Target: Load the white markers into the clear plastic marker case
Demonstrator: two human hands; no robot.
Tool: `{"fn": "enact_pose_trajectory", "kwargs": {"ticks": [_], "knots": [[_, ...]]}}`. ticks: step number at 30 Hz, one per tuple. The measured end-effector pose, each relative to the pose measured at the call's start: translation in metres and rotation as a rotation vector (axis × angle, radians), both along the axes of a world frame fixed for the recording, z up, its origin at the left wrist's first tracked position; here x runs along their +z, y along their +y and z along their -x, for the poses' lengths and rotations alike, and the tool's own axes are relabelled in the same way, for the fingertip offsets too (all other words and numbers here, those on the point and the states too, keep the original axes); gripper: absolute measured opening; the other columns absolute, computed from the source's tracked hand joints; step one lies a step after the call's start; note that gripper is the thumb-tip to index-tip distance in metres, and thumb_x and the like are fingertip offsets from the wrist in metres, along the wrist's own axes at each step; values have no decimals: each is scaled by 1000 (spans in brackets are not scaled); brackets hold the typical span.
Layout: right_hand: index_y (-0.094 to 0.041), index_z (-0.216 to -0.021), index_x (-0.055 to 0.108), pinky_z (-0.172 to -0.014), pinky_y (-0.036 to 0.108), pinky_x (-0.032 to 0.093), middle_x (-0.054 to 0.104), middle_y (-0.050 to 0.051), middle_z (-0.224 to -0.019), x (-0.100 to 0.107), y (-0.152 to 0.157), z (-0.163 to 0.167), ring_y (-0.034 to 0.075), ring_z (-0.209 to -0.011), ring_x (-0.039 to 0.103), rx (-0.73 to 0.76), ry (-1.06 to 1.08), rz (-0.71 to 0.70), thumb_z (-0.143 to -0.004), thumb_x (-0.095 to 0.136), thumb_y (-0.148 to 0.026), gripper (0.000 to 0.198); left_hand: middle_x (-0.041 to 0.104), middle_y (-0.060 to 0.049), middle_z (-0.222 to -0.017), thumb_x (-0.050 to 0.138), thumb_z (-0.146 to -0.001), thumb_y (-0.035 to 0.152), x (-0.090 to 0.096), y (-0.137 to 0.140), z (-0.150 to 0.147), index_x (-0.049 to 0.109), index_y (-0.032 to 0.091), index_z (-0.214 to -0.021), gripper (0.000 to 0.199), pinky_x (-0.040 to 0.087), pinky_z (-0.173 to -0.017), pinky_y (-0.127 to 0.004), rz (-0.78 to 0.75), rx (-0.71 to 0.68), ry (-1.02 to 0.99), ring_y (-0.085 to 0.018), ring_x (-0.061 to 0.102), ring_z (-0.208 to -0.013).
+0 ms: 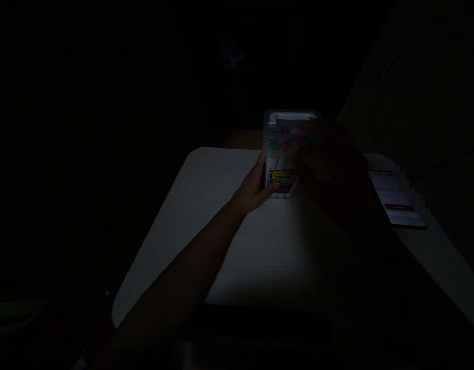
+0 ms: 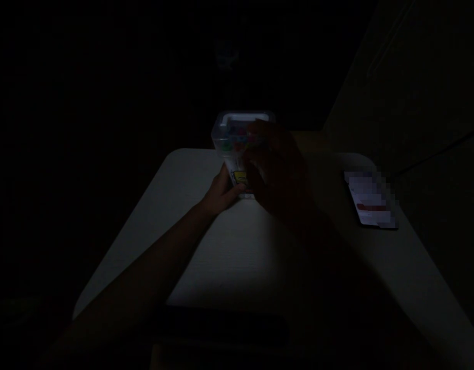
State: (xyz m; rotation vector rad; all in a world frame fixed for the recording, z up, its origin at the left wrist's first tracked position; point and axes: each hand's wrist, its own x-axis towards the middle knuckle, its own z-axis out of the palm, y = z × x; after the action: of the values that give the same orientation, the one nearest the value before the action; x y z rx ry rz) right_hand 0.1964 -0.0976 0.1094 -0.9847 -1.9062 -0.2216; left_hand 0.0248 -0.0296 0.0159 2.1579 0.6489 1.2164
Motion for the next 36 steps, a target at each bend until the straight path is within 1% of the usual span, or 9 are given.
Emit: {"fn": "enact_pose_trajectory", "kwargs": {"ticks": [4,9,13,15,17,20,25,32,36], "knots": [[-30,-99,63,-101,42,44,54,-1,-125,-3,3,-2,20,-120,48,-1,-49,-102,-82,50,-25,22,45,-16,-138,54,-80,52,0,0,-1,21,17,-141,78,37,-107,-42,15,2,-18,-29,42,-130],[-37,-108,61,-107,47,39,52,-4,-128,-2,4,-4,22,-124,45,-24,-26,3,-83,48,-33,28,54,-15,-128,69,-69,50,-4,2,-2,27,16,-137,87,46,-98,-39,83,4,-44,-27,55,-116],[-38,-110,58,-107,45,40,53,-4,-126,-2,6,-8,21,-123,46,-6,-30,5,-82,49,-34,30,64,-13,-112,81,-53,44,-4,2,-3,42,14,-123,85,54,-85,-36,279,0,-27,-23,64,-97],[-38,-116,55,-109,46,37,52,-3,-128,-2,7,-11,21,-124,45,9,-20,-3,-83,49,-35,34,65,-13,-109,83,-50,40,-2,1,-3,45,11,-118,83,55,-83,-36,376,1,-19,-23,65,-95],[-34,-122,51,-112,47,32,48,0,-133,-2,8,-13,22,-129,40,18,0,10,-83,50,-39,40,67,-13,-107,84,-48,37,1,-1,-2,46,11,-116,82,55,-82,-36,412,-17,-24,-22,66,-93],[-29,-128,46,-114,46,30,42,4,-138,0,7,-14,22,-133,35,42,23,28,-83,50,-43,47,68,-10,-102,85,-47,35,3,-2,-2,48,13,-113,78,56,-78,-34,399,-28,-12,-21,67,-89],[-34,-125,49,-113,47,31,42,0,-139,3,6,-15,23,-133,36,39,66,150,-84,49,-51,45,69,-8,-100,84,-48,34,2,-1,-1,49,15,-111,75,57,-77,-34,382,-19,15,-21,68,-89],[-34,-143,27,-113,33,33,37,-1,-143,0,11,-27,17,-134,34,94,-45,44,-84,54,-39,65,69,-9,-102,84,-48,38,0,-1,-1,51,15,-106,71,58,-77,-35,351,-81,-8,-22,68,-90],[-34,-141,31,-114,32,31,37,-2,-143,4,7,-24,17,-135,33,68,32,98,-84,54,-41,61,68,-11,-104,84,-47,39,0,-3,-2,50,14,-110,76,57,-79,-36,353,-99,-10,-22,67,-91]]}}
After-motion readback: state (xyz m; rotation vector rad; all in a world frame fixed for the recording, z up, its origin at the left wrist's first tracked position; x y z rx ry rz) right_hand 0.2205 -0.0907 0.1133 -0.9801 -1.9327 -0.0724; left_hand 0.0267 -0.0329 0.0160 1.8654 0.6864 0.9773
